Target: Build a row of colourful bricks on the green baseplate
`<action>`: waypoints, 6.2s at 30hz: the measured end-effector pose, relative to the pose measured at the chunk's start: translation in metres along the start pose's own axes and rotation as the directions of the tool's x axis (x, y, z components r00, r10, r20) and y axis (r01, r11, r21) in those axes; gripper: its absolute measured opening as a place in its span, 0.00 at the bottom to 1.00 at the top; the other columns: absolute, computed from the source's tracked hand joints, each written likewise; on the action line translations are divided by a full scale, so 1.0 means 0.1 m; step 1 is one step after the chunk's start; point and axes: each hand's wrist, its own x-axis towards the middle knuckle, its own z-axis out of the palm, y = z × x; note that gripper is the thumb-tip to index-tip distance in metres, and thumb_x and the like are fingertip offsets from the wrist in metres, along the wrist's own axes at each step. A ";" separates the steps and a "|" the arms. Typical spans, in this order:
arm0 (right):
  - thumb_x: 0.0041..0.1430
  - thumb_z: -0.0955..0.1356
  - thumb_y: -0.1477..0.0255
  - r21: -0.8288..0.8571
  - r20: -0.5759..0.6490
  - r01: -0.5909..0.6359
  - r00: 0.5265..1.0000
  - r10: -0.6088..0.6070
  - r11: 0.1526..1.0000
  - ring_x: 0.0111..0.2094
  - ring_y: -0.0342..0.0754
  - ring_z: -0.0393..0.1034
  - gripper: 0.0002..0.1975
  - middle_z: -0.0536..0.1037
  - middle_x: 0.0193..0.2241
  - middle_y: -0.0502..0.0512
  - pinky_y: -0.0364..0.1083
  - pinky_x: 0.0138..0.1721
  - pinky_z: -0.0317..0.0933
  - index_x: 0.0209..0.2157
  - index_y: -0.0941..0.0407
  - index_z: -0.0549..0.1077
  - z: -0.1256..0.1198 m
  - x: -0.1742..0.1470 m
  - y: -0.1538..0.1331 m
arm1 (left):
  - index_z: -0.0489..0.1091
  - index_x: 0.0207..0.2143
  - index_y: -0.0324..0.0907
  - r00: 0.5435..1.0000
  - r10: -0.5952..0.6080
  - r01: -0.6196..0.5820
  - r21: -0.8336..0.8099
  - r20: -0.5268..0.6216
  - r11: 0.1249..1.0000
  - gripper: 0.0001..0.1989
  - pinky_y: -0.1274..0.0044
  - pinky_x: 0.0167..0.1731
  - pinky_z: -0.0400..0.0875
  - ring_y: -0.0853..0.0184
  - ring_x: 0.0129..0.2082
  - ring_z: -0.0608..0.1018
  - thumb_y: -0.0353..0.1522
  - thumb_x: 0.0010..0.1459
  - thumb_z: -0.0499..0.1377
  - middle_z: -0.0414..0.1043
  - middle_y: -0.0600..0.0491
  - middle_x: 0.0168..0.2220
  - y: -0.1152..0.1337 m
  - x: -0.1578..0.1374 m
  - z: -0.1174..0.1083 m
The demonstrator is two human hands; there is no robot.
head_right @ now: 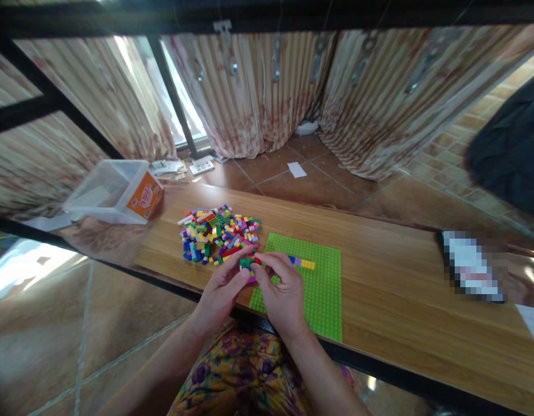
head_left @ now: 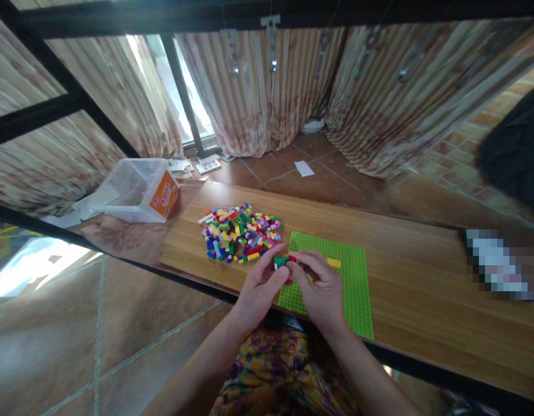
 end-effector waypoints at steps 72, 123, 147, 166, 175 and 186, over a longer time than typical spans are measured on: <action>0.54 0.62 0.76 -0.335 0.130 -0.068 0.985 0.118 0.940 0.50 0.53 0.67 0.22 0.72 0.48 0.63 0.55 0.55 0.60 0.52 0.59 0.70 0.52 0.12 0.38 | 0.68 0.52 0.41 0.922 0.370 -0.198 0.688 -0.111 0.699 0.21 0.67 0.49 0.74 0.61 0.50 0.74 0.23 0.56 0.55 0.65 0.43 0.53 -0.49 0.12 -0.40; 0.55 0.70 0.66 0.015 0.277 -0.148 0.951 0.138 0.989 0.40 0.49 0.73 0.16 0.78 0.41 0.56 0.52 0.44 0.68 0.45 0.54 0.75 0.29 0.16 0.12 | 0.75 0.36 0.38 0.979 0.016 -0.012 0.021 -0.203 1.000 0.14 0.79 0.32 0.70 0.70 0.29 0.74 0.38 0.51 0.66 0.76 0.53 0.30 -0.12 0.14 -0.38; 0.54 0.71 0.62 0.287 0.116 -0.405 0.914 0.388 0.868 0.33 0.46 0.74 0.14 0.81 0.35 0.54 0.49 0.38 0.69 0.38 0.55 0.80 0.35 -0.05 0.18 | 0.75 0.36 0.37 0.974 -0.136 0.076 -0.308 -0.179 0.948 0.15 0.78 0.36 0.72 0.72 0.28 0.75 0.37 0.48 0.69 0.75 0.53 0.30 -0.12 0.00 -0.20; 0.59 0.65 0.66 -0.442 0.270 0.157 0.962 -0.036 0.883 0.33 0.50 0.70 0.15 0.77 0.36 0.58 0.50 0.41 0.63 0.43 0.57 0.77 0.36 0.45 0.43 | 0.69 0.48 0.41 0.928 0.358 -0.097 0.864 -0.100 0.493 0.18 0.70 0.47 0.74 0.64 0.43 0.76 0.20 0.55 0.57 0.72 0.48 0.45 -0.35 0.11 -0.57; 0.60 0.61 0.71 -0.546 0.190 0.088 0.982 0.020 0.833 0.41 0.55 0.70 0.16 0.77 0.38 0.63 0.53 0.45 0.63 0.43 0.60 0.77 0.18 0.35 0.45 | 0.63 0.55 0.42 0.932 0.355 -0.125 0.858 -0.069 0.498 0.27 0.67 0.52 0.73 0.60 0.52 0.74 0.25 0.52 0.63 0.66 0.46 0.53 -0.41 0.06 -0.47; 0.59 0.60 0.75 -0.472 0.167 0.084 0.986 -0.004 0.878 0.43 0.53 0.71 0.16 0.77 0.41 0.64 0.52 0.49 0.63 0.44 0.61 0.76 0.31 0.31 0.37 | 0.62 0.56 0.41 0.934 0.354 -0.139 0.871 -0.042 0.471 0.26 0.67 0.53 0.73 0.58 0.55 0.72 0.24 0.54 0.60 0.65 0.44 0.54 -0.45 0.08 -0.50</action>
